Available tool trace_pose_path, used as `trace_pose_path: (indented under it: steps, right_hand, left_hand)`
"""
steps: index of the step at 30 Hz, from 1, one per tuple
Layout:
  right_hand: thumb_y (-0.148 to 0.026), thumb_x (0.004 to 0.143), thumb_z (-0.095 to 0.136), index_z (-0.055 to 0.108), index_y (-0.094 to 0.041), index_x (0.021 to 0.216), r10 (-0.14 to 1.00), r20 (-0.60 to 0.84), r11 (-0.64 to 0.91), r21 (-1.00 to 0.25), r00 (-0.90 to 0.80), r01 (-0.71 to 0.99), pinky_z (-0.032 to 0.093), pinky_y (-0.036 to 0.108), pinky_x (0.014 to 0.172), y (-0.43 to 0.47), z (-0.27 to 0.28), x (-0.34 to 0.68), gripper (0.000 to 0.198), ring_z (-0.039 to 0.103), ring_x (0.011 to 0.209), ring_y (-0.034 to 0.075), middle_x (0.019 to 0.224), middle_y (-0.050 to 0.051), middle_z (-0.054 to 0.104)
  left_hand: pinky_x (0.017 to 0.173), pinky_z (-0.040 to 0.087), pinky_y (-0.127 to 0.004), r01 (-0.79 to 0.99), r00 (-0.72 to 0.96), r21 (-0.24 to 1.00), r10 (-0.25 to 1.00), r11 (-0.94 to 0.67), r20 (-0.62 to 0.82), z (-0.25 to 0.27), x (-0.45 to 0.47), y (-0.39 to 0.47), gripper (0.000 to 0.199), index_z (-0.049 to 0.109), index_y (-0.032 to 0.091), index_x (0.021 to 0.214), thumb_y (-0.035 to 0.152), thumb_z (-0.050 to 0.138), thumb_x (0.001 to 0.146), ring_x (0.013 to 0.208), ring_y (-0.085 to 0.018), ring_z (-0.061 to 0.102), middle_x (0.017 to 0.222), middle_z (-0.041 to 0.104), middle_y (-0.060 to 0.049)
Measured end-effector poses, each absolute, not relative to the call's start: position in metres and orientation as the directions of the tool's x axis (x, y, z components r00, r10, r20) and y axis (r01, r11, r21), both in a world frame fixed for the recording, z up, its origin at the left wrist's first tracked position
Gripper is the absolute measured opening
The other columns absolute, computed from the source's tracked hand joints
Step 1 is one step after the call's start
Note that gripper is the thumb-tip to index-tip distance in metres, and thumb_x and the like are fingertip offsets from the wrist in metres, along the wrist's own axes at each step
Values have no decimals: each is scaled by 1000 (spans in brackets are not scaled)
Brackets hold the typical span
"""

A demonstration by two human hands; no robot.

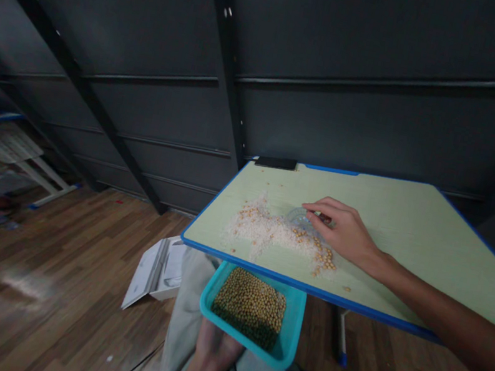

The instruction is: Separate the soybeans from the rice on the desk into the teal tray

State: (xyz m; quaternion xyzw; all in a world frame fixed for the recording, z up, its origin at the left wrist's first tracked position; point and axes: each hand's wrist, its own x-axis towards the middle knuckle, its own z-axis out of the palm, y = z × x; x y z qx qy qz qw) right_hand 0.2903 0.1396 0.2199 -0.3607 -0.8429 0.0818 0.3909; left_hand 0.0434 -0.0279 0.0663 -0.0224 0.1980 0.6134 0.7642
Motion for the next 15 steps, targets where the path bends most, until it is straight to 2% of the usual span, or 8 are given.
trace_pose_path:
  steps: [4,7,9,11,15]
  right_hand:
    - [-37,97,63,77,-24,115,680,594,728,-476,-431,493,54,36,70,137,228,291,26,65,70,17,95,7,74]
    - [-39,95,67,77,-25,118,675,501,727,-579,-542,369,55,33,70,132,240,293,28,66,73,16,92,5,73]
    - [-38,94,69,77,-25,119,630,389,713,-633,-673,302,55,31,70,129,247,297,29,68,77,17,92,6,74]
    - [-36,94,71,79,-24,115,528,282,721,-647,-801,248,55,30,69,128,255,302,26,68,76,16,92,5,75]
    - [-33,92,73,81,-22,104,436,138,686,-691,-889,229,55,27,66,133,269,318,18,68,70,14,88,5,76]
  left_hand:
    - [115,42,-57,-945,175,212,933,249,-315,63,44,-27,32,76,22,119,34,53,99,135,-34,57,126,75,-12]
    - [116,41,-58,-947,164,212,933,239,-320,59,44,-27,35,73,22,124,33,50,100,131,-33,60,127,75,-11]
    - [116,41,-58,-949,159,211,932,236,-325,58,45,-27,35,73,23,124,32,50,100,129,-32,62,126,75,-11]
    - [115,42,-58,-951,155,206,929,233,-336,58,45,-27,33,74,23,122,31,51,100,128,-32,62,124,76,-11]
    - [114,43,-57,-953,140,200,916,228,-376,60,44,-27,32,74,22,122,27,53,98,128,-31,62,123,76,-11]
